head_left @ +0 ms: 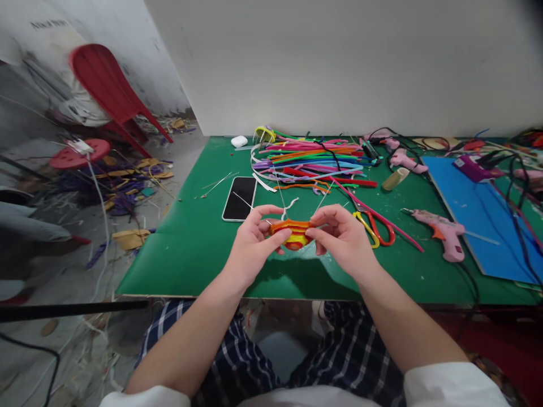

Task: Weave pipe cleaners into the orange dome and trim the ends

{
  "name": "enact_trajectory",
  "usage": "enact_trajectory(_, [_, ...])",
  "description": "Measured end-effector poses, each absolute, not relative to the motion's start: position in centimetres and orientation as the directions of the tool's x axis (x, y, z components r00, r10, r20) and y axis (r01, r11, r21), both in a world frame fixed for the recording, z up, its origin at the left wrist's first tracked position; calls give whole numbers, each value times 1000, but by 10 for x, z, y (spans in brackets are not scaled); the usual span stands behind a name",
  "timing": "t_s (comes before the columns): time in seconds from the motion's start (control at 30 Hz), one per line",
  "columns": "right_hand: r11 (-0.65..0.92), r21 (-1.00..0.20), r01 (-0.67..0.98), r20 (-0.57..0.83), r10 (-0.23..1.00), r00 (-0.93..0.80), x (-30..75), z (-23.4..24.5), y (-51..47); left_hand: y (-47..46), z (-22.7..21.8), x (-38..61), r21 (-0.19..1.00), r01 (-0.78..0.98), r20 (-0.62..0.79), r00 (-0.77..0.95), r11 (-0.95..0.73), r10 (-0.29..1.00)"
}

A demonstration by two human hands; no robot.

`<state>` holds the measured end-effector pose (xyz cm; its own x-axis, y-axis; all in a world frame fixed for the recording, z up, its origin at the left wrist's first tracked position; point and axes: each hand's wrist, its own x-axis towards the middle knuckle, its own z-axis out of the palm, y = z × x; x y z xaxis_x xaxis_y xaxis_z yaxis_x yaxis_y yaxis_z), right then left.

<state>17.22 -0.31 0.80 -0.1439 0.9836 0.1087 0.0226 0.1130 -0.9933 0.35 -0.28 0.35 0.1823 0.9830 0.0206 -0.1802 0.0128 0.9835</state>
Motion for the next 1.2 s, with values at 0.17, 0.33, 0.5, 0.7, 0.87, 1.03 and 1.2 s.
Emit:
enact_trajectory(0.17, [108,-994,-14,109,984,-143,172,7,-6,-5,3,4,984,-179,40,142,-14,989])
enact_trajectory(0.33, [92,-994,-66,101,983,-153,172,7,-6,-6,2,4,987,-159,36,150,-12,988])
enact_trajectory(0.5, [100,-993,-55,107,986,-129,172,7,-4,-6,5,3,995,-90,64,168,-49,984])
enact_trajectory(0.7, [295,-955,18,294,954,-57,175,15,-10,-14,4,0,864,177,472,43,-472,880])
enact_trajectory(0.87, [239,-971,16,235,963,-133,181,14,-8,-18,3,-7,475,471,775,177,-744,606])
enact_trajectory(1.03, [71,-995,63,36,897,-442,179,6,-5,-17,-5,-13,285,451,807,363,-846,465])
enact_trajectory(1.2, [-36,-999,-9,-31,948,-317,169,3,-6,-14,-4,-5,174,455,759,503,-873,413])
